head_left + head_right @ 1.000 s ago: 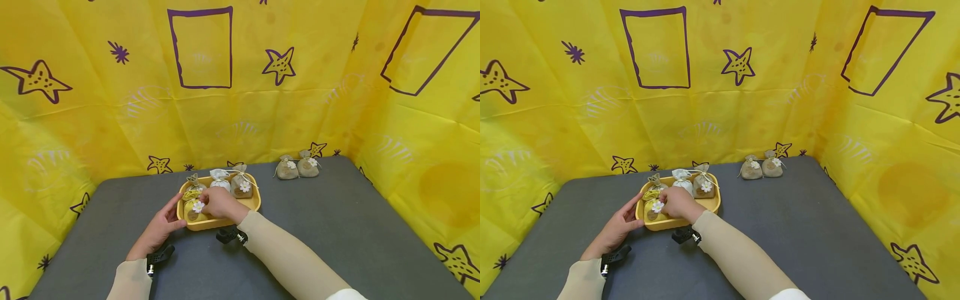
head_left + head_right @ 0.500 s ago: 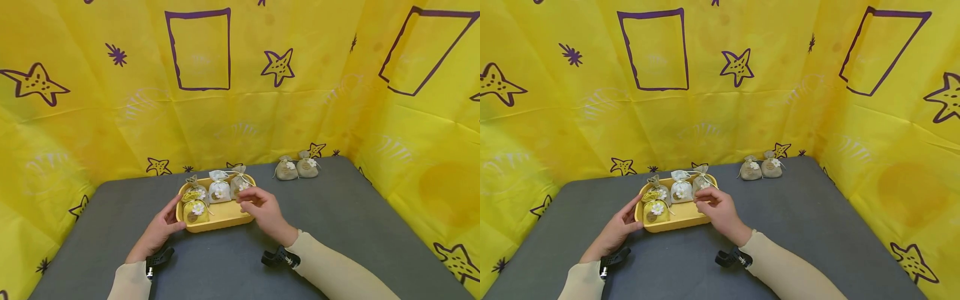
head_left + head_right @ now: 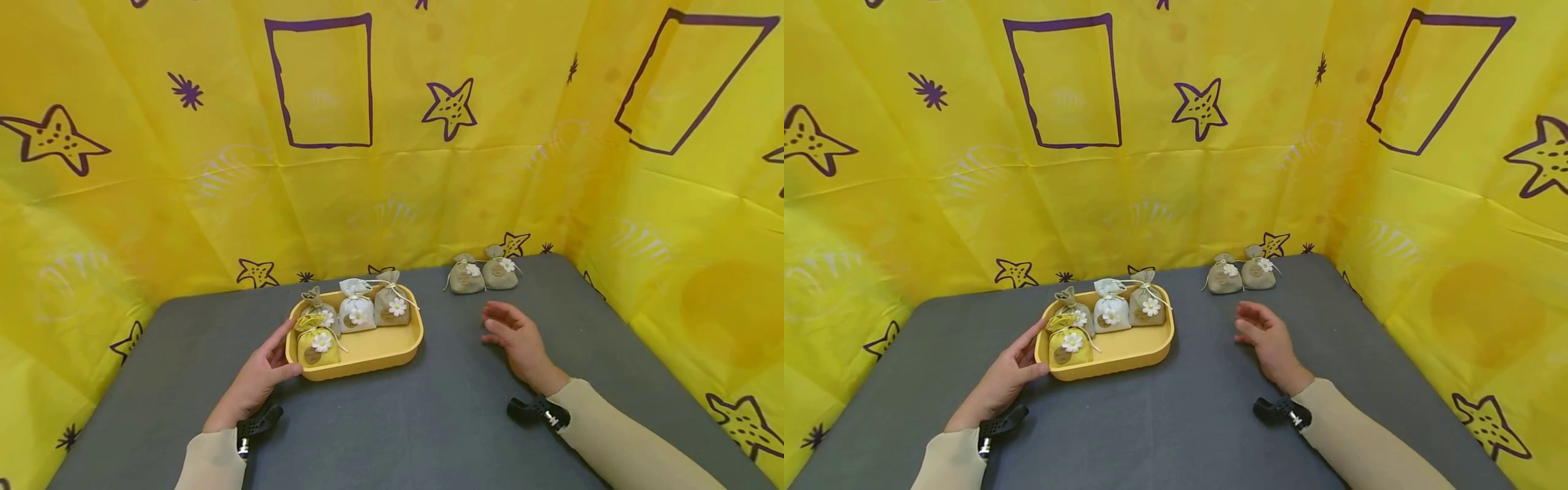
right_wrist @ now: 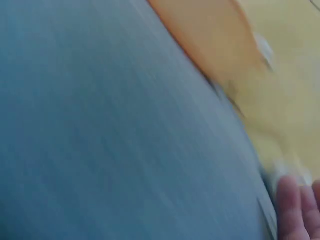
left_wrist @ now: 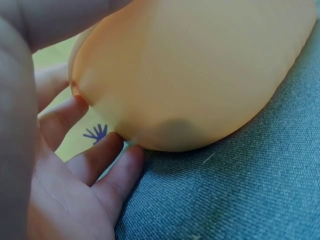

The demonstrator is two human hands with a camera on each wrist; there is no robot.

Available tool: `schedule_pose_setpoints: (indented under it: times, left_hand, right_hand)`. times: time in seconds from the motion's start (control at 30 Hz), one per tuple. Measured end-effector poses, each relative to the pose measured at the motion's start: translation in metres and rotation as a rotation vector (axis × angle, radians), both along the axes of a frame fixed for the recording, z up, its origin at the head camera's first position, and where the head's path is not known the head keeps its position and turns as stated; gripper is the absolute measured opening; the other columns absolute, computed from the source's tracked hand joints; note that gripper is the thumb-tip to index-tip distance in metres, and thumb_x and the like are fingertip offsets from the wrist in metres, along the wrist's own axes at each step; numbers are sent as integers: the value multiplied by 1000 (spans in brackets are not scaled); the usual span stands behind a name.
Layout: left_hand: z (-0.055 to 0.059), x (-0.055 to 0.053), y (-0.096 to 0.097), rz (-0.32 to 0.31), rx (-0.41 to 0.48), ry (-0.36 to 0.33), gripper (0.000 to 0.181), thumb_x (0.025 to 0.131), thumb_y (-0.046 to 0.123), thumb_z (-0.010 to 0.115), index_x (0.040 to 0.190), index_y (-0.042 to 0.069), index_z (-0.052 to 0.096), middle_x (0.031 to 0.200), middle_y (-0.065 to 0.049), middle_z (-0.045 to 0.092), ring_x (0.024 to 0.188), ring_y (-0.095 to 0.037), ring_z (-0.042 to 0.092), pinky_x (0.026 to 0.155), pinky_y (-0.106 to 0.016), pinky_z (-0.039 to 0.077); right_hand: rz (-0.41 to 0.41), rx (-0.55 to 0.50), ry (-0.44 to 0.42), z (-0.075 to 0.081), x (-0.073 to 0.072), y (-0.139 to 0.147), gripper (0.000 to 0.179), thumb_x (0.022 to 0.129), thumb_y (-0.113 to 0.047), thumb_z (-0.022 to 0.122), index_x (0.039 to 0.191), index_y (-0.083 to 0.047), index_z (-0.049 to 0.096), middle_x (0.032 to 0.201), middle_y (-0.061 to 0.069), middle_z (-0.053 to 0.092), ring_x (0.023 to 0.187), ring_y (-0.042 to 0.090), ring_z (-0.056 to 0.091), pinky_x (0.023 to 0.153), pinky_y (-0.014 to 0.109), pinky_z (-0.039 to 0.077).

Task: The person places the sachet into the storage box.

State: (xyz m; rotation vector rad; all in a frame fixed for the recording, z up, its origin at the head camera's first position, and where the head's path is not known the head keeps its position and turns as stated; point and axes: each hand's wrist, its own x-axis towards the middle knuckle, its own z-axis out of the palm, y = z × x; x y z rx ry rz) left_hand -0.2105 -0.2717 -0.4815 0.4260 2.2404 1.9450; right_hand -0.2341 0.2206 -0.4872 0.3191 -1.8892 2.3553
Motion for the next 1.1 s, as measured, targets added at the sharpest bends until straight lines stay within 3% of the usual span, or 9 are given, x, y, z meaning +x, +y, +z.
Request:
schedule_pose_setpoints:
  times: [0.17, 0.27, 0.4, 0.67, 0.77, 0.87, 1.0, 1.1]
  left_hand:
    - [1, 1, -1, 6, -16, -5, 88, 93, 7, 72, 161, 12, 16, 164, -14, 9, 146, -36, 18, 99, -16, 37]
    - [1, 1, 0, 11, -22, -10, 88, 93, 7, 72, 161, 13, 16, 164, -14, 9, 146, -36, 19, 99, -16, 37]
    - [2, 1, -1, 13, -26, -14, 87, 93, 8, 72, 161, 14, 17, 164, -13, 10, 146, -35, 21, 99, -16, 38]
    - [3, 1, -1, 17, -32, -17, 86, 94, 10, 71, 161, 16, 18, 164, -13, 10, 146, -35, 21, 99, -17, 38]
    - [4, 1, 0, 16, -29, -19, 87, 93, 10, 72, 161, 16, 17, 164, -13, 10, 145, -35, 22, 98, -17, 38]
    - [4, 1, 1, 14, -22, -18, 87, 93, 9, 72, 161, 15, 17, 164, -13, 10, 145, -35, 23, 98, -17, 39]
    - [4, 1, 1, 10, -13, -19, 88, 93, 8, 72, 161, 15, 17, 164, -13, 10, 145, -36, 23, 99, -18, 39]
    - [4, 1, 1, 4, -14, -14, 87, 93, 7, 71, 161, 14, 16, 164, -15, 9, 144, -38, 22, 99, -18, 39]
  right_hand:
    - [-35, -8, -73, 0, -24, 60, 52, 100, -8, 61, 148, -11, 44, 148, 19, 31, 131, 34, 39, 87, 40, 55]
    - [-44, 0, -120, 2, -40, 83, 60, 101, -13, 61, 155, -17, 35, 157, 21, 12, 139, 40, 23, 88, 42, 54]
    - [-45, 37, -173, 4, -60, 95, 70, 100, -18, 63, 159, -19, 26, 162, 20, 2, 142, 42, 15, 88, 44, 54]
    - [-37, 134, -172, 6, -96, 89, 76, 98, -18, 66, 160, -14, 22, 164, 18, 8, 138, 36, 30, 85, 37, 56]
    - [-26, 217, -162, 6, -108, 86, 75, 99, -19, 64, 160, -11, 21, 163, 18, 13, 135, 37, 35, 83, 34, 56]
    - [-14, 367, -151, 6, -117, 83, 76, 100, -25, 64, 160, -11, 20, 162, 18, 16, 134, 39, 37, 81, 31, 56]
    - [-25, 522, -167, 5, -126, 81, 73, 97, -33, 67, 158, -13, 31, 157, 20, 27, 122, 38, 47, 76, 29, 56]
    - [-53, 543, -181, 3, -130, 81, 65, 96, -30, 70, 151, -8, 42, 146, 22, 40, 105, 31, 55, 73, 30, 57]
